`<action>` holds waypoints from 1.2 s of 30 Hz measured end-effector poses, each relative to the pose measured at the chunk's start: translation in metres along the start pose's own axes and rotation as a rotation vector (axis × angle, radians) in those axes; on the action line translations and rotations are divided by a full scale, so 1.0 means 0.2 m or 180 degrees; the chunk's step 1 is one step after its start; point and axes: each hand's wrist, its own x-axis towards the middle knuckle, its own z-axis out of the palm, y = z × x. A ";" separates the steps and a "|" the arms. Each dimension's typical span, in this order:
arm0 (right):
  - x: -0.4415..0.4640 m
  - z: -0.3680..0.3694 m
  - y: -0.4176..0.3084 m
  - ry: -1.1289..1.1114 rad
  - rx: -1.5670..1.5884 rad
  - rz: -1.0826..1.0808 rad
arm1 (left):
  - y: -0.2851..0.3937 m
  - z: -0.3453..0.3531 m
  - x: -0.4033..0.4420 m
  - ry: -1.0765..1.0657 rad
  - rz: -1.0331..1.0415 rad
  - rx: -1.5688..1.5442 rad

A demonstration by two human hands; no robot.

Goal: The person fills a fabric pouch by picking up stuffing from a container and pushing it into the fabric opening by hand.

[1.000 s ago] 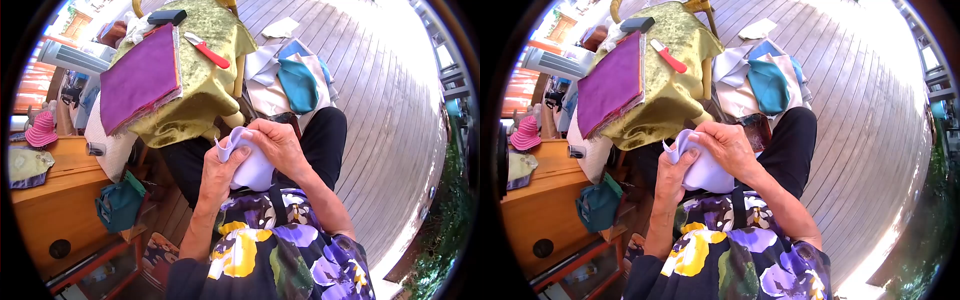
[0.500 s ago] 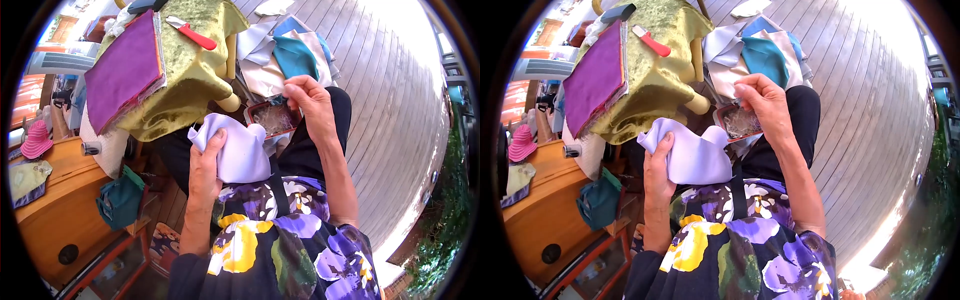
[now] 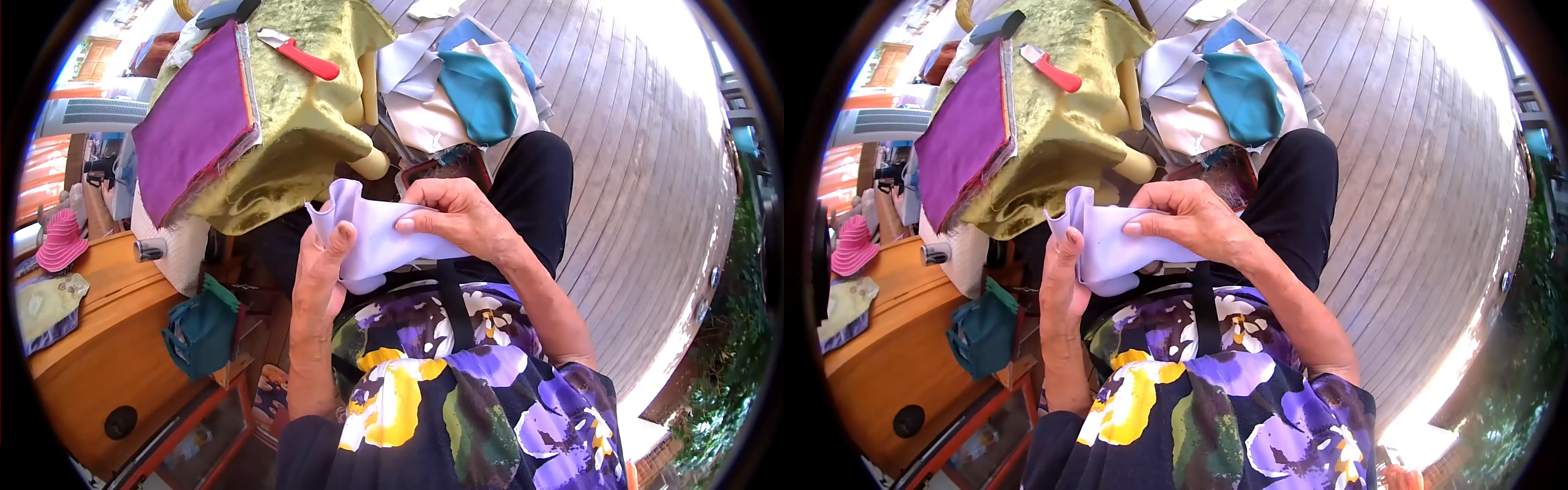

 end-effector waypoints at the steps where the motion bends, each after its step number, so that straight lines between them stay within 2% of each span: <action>1: 0.00 0.01 0.00 -0.0033 0.0108 -0.0127 | -0.01 -0.01 0.00 -0.0472 0.0048 0.0002; 3: 0.01 0.01 0.01 0.0012 -0.0020 -0.0224 | -0.02 -0.01 0.00 -0.0666 -0.0048 0.0104; 6: 0.01 -0.01 0.01 0.0127 -0.0381 -0.0433 | -0.02 -0.01 -0.01 -0.0391 -0.0413 0.0106; 8: 0.00 -0.02 -0.03 0.0388 -0.0434 -0.0133 | -0.03 0.01 -0.01 -0.0212 -0.0176 0.0042; 10: 0.01 0.00 -0.02 0.0437 -0.0271 -0.0169 | -0.06 0.03 -0.02 0.0131 0.0162 -0.0022; 12: 0.02 0.00 0.00 0.0501 -0.0100 -0.0194 | -0.07 0.05 -0.02 0.0185 0.0102 -0.0107; 14: 0.04 -0.02 0.02 0.0860 -0.0188 -0.0349 | -0.05 0.08 -0.03 0.0317 -0.0030 -0.0202; 17: 0.04 -0.01 0.00 0.0723 -0.0215 -0.0401 | -0.05 0.11 -0.04 0.0390 -0.0262 -0.0430; 19: 0.06 0.00 0.00 0.0745 -0.0208 -0.0393 | -0.06 0.08 -0.03 0.0215 -0.0300 -0.0554; 21: 0.06 0.02 -0.01 0.0867 -0.0704 -0.0498 | -0.07 0.04 -0.01 -0.1187 -0.0161 -0.0088; 22: 0.06 0.04 -0.03 0.0900 -0.0724 -0.0436 | -0.07 0.02 0.00 -0.1352 -0.0154 0.0546; 23: 0.06 0.03 -0.03 0.0904 -0.0721 -0.0435 | -0.08 0.04 -0.01 -0.1354 -0.0157 0.0548; 25: 0.08 0.00 -0.02 0.1045 -0.0716 -0.0385 | -0.09 0.08 -0.03 -0.0359 -0.0744 -0.0260; 26: 0.09 -0.02 0.01 0.1167 -0.0315 -0.0387 | -0.08 0.07 -0.02 -0.0214 -0.0823 -0.0728; 30: 0.06 -0.12 -0.02 0.1443 0.0030 -0.0333 | -0.09 0.05 -0.02 -0.0190 -0.0673 -0.0517; 32: 0.04 -0.17 -0.01 0.1679 0.0151 -0.0276 | -0.09 0.05 -0.04 -0.0186 -0.0625 -0.0813; 36: 0.02 -0.26 0.06 0.1779 0.0364 -0.0331 | -0.08 0.01 -0.03 0.0030 -0.0680 -0.0781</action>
